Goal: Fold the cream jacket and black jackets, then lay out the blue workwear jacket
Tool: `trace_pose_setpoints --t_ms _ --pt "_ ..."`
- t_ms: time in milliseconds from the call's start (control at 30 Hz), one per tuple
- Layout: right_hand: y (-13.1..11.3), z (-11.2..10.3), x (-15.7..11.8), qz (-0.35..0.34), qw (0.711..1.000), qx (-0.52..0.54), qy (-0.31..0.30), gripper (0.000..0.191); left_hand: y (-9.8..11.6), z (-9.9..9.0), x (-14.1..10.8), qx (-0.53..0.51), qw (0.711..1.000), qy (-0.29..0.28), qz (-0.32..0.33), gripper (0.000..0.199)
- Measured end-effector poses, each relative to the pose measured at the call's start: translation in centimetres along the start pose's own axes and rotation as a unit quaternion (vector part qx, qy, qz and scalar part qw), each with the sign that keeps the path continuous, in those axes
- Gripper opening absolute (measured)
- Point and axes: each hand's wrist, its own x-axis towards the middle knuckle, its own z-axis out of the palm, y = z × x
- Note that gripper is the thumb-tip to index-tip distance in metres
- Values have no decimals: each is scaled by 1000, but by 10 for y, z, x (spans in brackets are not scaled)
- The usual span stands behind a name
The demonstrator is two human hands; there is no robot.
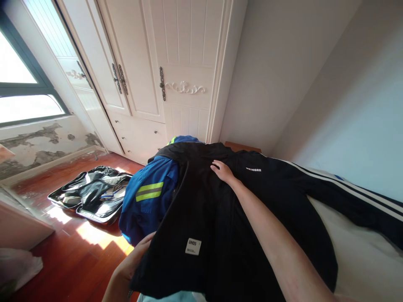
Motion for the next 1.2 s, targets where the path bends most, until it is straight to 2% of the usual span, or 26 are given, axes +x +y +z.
trace_pose_setpoints --t_ms 100,167,267,300,367,467,567,633,767,900,967,1033,1133,1200 --pt "0 1 0 0 1000 2 -3 36 6 2 -3 7 998 -66 -19 48" --pt "-1 2 0 2 1000 0 -5 37 14 11 -8 64 993 -98 -12 44" --pt "-2 3 0 -2 1000 -5 -10 38 27 32 -18 148 984 -97 -1 46" --pt "-2 3 -1 -6 1000 -6 -12 39 31 41 -24 170 982 -79 19 46" --pt "-2 2 -2 -16 1000 -8 -16 39 39 56 -38 215 973 -6 89 42" --pt "-1 1 -4 -26 999 -12 -21 36 49 68 -63 287 934 108 181 31" --pt "-2 0 -5 -28 999 -17 -23 33 56 65 -80 325 914 144 194 25" --pt "-3 0 -5 -27 999 -22 -24 32 58 58 -81 312 925 146 164 34" --pt "-6 0 -6 -24 999 -32 -26 33 52 40 -64 219 971 90 34 51" --pt "-9 -1 -7 -24 998 -40 -29 32 36 28 -41 121 992 7 32 54" --pt "-11 -2 -7 -24 998 -43 -31 32 25 26 -30 85 994 -58 22 56" --pt "-11 -2 -7 -23 998 -46 -32 33 12 24 -17 60 993 -98 -1 57" --pt "-11 -2 -6 -18 998 -50 -34 33 -14 20 7 73 994 -74 -22 56" --pt "-10 -1 -6 -15 998 -53 -34 33 -34 15 25 134 990 -36 -29 60"
